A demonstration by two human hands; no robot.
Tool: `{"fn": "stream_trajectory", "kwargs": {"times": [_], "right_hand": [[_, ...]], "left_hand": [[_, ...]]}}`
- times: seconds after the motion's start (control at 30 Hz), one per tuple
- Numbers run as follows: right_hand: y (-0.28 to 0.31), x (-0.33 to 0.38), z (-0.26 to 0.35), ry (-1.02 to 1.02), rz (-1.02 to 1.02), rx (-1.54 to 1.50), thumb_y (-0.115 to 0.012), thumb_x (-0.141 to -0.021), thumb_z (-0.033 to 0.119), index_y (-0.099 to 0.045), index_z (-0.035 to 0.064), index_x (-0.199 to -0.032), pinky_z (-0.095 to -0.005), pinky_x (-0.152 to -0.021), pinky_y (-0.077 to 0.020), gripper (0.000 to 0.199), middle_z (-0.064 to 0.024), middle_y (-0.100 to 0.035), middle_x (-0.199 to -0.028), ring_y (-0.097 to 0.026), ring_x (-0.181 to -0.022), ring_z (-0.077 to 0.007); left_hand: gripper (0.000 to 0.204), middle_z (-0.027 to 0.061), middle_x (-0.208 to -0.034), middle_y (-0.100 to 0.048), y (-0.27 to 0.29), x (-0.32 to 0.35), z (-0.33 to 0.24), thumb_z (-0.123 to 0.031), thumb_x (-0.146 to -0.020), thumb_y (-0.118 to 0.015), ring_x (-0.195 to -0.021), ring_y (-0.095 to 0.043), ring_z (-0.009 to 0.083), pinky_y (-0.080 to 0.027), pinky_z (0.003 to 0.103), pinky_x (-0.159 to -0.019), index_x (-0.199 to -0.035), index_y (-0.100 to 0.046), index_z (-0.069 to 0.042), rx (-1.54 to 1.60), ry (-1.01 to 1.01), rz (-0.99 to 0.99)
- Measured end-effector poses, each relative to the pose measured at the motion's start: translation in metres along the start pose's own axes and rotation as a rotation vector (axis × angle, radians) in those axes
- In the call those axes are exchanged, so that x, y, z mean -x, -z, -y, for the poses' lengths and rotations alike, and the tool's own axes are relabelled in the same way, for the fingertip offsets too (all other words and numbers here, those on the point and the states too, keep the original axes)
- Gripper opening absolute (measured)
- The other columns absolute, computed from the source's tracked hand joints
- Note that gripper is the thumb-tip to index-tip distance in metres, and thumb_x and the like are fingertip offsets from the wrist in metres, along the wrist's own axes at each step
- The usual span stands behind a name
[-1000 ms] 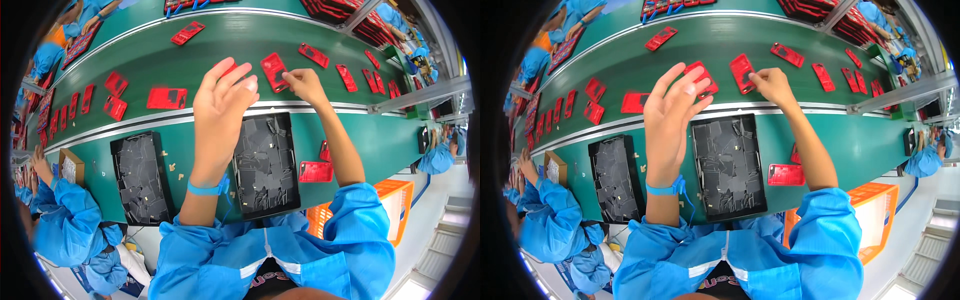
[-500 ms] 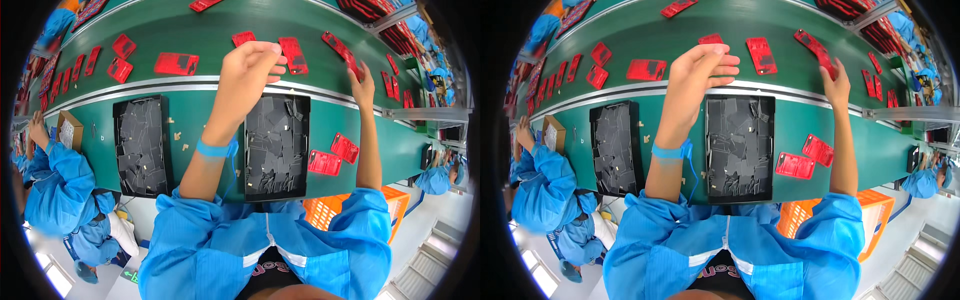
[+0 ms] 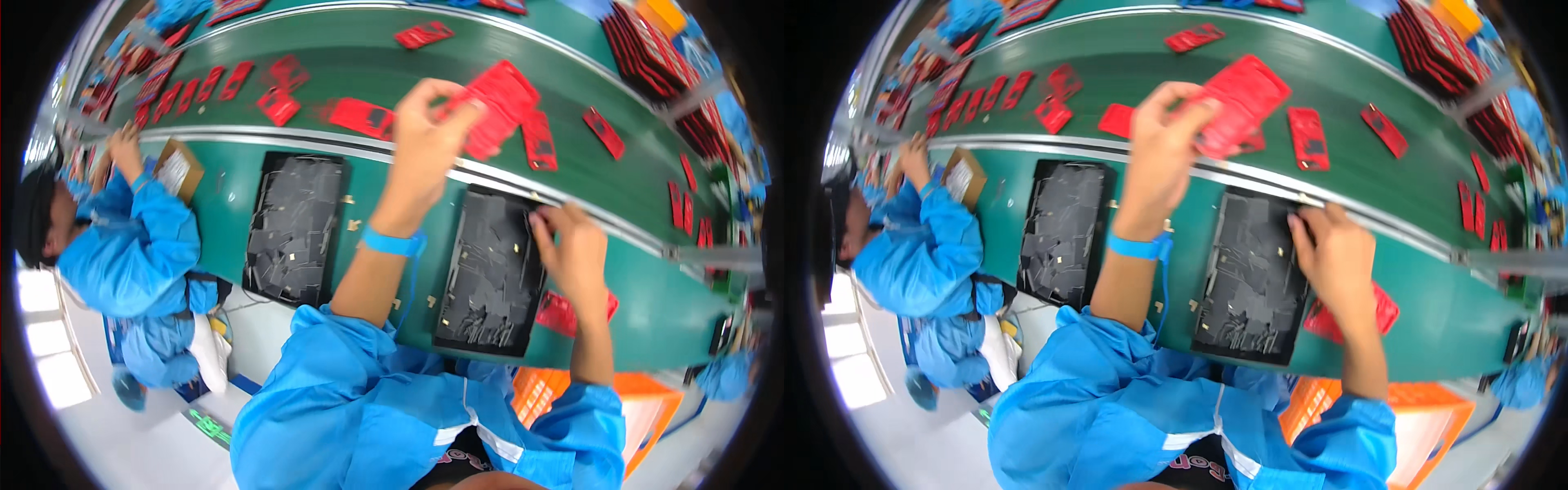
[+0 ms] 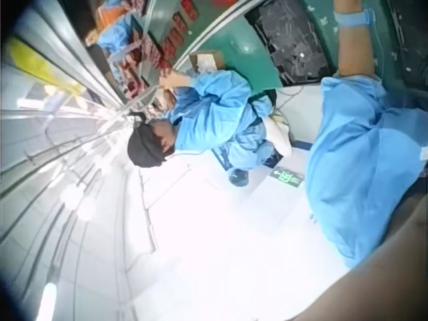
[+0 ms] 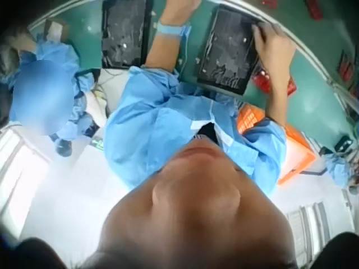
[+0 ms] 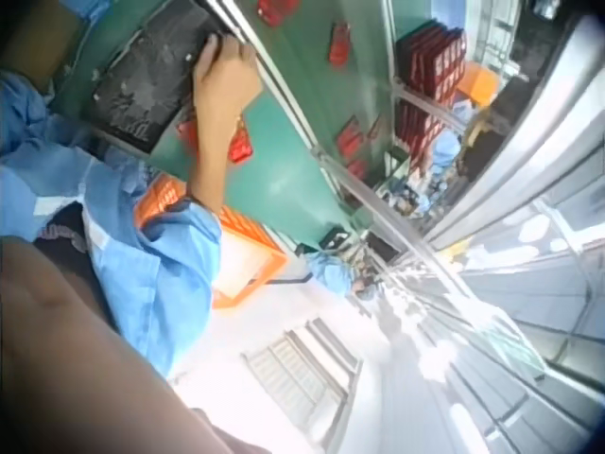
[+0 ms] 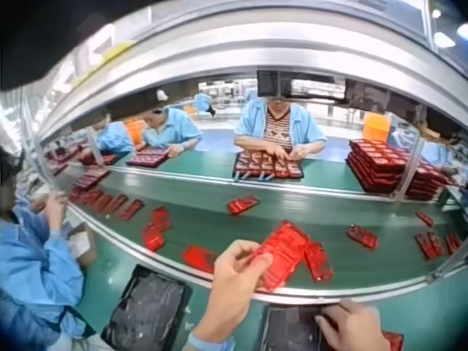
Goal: The person takes phone cases from a conveyor belt, attaches rectangular pads from a tray onto each case by hand, and places the assembled cases back onto the conveyor belt.
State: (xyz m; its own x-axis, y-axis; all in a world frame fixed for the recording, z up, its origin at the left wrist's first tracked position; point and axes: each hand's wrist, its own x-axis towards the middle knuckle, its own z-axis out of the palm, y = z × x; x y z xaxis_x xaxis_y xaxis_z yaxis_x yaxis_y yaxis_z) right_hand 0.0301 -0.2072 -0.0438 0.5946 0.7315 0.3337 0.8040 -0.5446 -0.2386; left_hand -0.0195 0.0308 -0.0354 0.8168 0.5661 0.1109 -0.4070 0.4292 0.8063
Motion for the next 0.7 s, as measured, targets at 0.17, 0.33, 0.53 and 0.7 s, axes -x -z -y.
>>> {"fn": "stream_trajectory", "kwargs": {"times": [0.17,0.33,0.53,0.7], "right_hand": [[-0.026,0.004,0.020,-0.080,0.213,0.398,-0.068,-0.090,0.020,-0.064,0.0019,-0.080,-0.0449,-0.055,-0.0545,0.021,-0.0158,-0.063,-0.084,-0.070,-0.066,-0.0327],[-0.043,0.006,0.003,-0.029,0.366,0.526,-0.067,-0.088,0.018,-0.069,0.0011,-0.077,-0.0454,-0.057,-0.0543,0.021,-0.0191,-0.069,-0.081,-0.070,-0.066,-0.0371],[-0.052,0.014,0.030,-0.042,0.241,0.433,-0.061,-0.085,0.008,-0.063,0.0021,-0.083,-0.0434,-0.056,-0.0579,0.007,-0.0142,-0.068,-0.082,-0.073,-0.067,-0.0327],[-0.028,0.012,0.049,0.105,-0.006,0.106,-0.072,-0.080,0.010,-0.070,0.0049,-0.093,-0.0405,-0.057,-0.0511,0.014,-0.0096,-0.062,-0.078,-0.063,-0.062,-0.0306]], "left_hand": [[0.023,0.0133,-0.095,-0.071,0.000,0.008,0.007,-0.005,-0.093,-0.071,-0.079,-0.070,0.0151,-0.055,0.025,-0.060,-0.107,-0.055,0.001,-0.136,0.017,0.054],[0.021,0.0110,-0.088,-0.067,-0.007,0.010,-0.002,-0.005,-0.092,-0.067,-0.072,-0.066,0.0107,-0.053,0.027,-0.059,-0.103,-0.051,0.003,-0.004,0.016,0.060],[0.021,0.0120,-0.088,-0.067,-0.008,0.004,0.001,-0.006,-0.090,-0.068,-0.072,-0.067,0.0131,-0.055,0.030,-0.057,-0.102,-0.054,0.004,-0.074,-0.014,0.062],[0.019,0.0161,-0.088,-0.068,-0.008,0.011,-0.008,0.001,-0.089,-0.066,-0.071,-0.072,0.0208,-0.057,0.030,-0.061,-0.102,-0.052,0.006,0.073,0.002,0.014]]}}
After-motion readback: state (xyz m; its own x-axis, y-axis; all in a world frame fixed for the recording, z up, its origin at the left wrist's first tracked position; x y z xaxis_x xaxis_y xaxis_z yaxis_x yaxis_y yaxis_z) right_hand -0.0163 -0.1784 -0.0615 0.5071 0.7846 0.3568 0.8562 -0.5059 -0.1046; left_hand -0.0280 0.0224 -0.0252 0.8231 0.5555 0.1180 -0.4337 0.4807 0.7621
